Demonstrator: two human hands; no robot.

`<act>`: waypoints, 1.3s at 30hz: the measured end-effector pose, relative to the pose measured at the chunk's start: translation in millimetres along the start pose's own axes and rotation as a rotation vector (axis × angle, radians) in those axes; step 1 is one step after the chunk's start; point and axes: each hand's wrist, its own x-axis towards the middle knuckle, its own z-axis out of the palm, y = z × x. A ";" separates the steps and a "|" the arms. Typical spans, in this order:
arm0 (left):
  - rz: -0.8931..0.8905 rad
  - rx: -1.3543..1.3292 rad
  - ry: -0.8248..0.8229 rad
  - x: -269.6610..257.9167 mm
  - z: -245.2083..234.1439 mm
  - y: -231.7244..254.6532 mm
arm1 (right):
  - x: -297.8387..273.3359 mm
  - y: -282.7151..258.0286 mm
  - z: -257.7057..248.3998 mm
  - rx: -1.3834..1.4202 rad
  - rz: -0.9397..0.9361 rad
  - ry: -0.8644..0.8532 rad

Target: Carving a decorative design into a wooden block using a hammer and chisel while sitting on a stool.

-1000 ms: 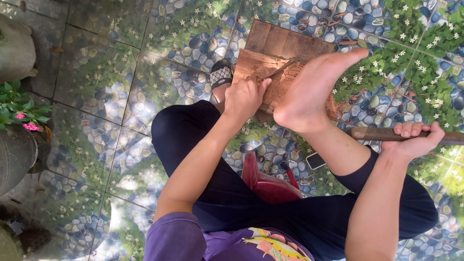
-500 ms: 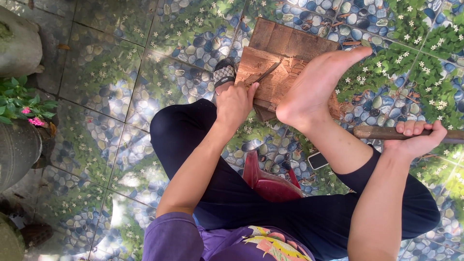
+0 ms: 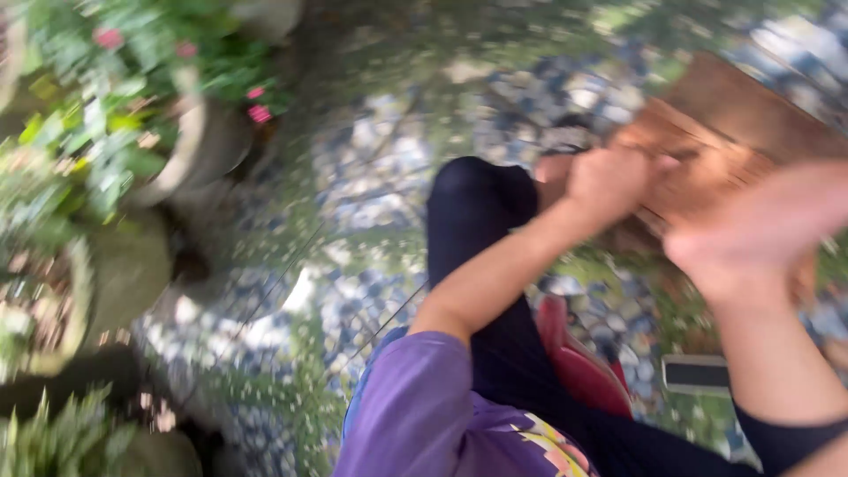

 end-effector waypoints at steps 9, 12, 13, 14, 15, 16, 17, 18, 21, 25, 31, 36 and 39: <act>0.035 -0.164 -0.005 2.9 50.4 10.4 | -21.2 -129.7 -25.2 0.388 -0.054 0.555; 0.045 -0.175 -0.067 6.4 49.7 9.1 | -19.8 -159.0 -2.7 0.481 -0.029 0.680; 0.060 -0.161 -0.070 7.5 49.4 10.2 | -17.6 -166.3 5.5 0.510 -0.018 0.721; 0.076 -0.182 -0.073 3.6 48.9 6.1 | -32.6 -192.1 27.9 0.517 0.006 0.753; 0.065 -0.114 -0.039 1.3 49.8 2.5 | -28.3 -188.7 64.1 0.523 0.030 0.786; 0.073 -0.063 0.000 2.4 50.4 9.1 | 22.6 -180.0 83.7 0.510 0.070 0.817; 0.109 -0.101 0.002 5.6 38.4 -0.8 | 9.0 -103.0 55.6 0.466 0.098 0.808; 0.150 -0.092 0.074 7.2 28.4 -6.4 | -13.1 -19.8 20.1 -0.001 -0.003 0.282; 0.267 -0.064 0.164 6.5 1.3 -10.3 | -49.6 85.5 -50.9 -0.350 -0.064 -0.367; 0.380 0.127 0.106 16.5 -4.8 -23.2 | -44.0 103.8 -82.3 -0.243 -0.111 -0.350; 0.499 0.094 -0.264 46.9 -37.8 -18.5 | -33.1 92.9 -60.9 -0.242 -0.112 -0.351; 0.656 0.362 -0.363 58.2 -40.2 -7.7 | -33.0 97.4 -63.9 -0.304 -0.097 -0.383; 0.747 0.552 -0.470 64.5 -53.9 0.5 | -29.5 85.6 -47.7 -0.326 -0.052 -0.385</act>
